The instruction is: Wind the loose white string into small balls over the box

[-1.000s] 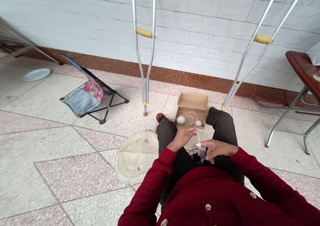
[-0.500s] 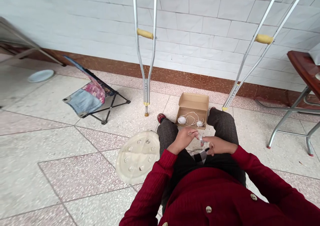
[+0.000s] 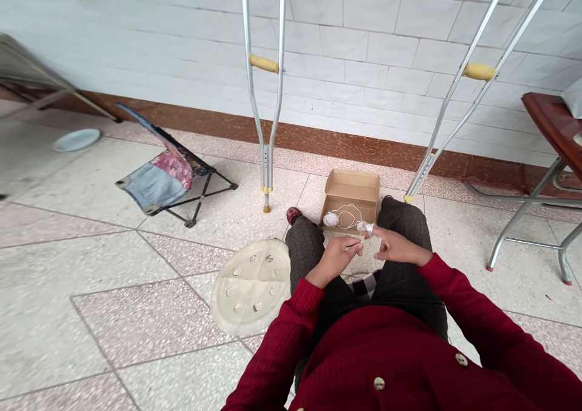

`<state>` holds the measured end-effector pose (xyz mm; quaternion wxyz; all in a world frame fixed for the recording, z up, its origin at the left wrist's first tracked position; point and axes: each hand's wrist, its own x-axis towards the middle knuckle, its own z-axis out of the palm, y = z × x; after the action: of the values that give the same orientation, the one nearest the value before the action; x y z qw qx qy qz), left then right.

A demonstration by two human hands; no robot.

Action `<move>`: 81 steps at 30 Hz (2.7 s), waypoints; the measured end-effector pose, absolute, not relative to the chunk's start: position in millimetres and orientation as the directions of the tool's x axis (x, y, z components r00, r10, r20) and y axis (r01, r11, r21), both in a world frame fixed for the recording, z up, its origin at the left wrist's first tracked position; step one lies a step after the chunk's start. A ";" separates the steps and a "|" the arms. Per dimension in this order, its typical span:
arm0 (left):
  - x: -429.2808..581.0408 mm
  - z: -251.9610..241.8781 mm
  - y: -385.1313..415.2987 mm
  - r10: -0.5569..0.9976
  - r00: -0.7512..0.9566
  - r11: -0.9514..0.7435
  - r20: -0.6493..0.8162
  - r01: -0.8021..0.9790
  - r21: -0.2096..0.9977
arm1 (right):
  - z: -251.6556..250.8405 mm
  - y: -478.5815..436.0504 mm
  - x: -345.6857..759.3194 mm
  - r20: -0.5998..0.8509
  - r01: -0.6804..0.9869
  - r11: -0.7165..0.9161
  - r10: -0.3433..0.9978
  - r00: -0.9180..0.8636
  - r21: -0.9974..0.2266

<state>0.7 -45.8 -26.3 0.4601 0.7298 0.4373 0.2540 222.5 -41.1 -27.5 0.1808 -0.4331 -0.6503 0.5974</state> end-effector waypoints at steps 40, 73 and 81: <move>-7.0 -18.0 -29.8 0.856 0.517 -0.240 0.029 0.346 0.907 | -16.6 -71.8 222.2 -0.344 0.197 -0.334 0.470 -0.813 -0.922; -10.6 -22.3 -42.0 0.873 0.487 -0.262 0.013 0.448 0.855 | -36.5 -51.8 219.8 -0.384 0.298 -0.242 0.616 -0.688 -0.923; 4.7 -31.4 -47.7 0.859 0.510 -0.140 -0.047 0.322 0.936 | 2.5 -61.7 224.3 -0.141 -0.164 -0.394 0.638 -0.757 -0.904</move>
<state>4.7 -47.7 -31.4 0.5058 0.7067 0.4176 0.2653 224.3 -61.7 2.5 0.2507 -0.2422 -0.4898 0.7991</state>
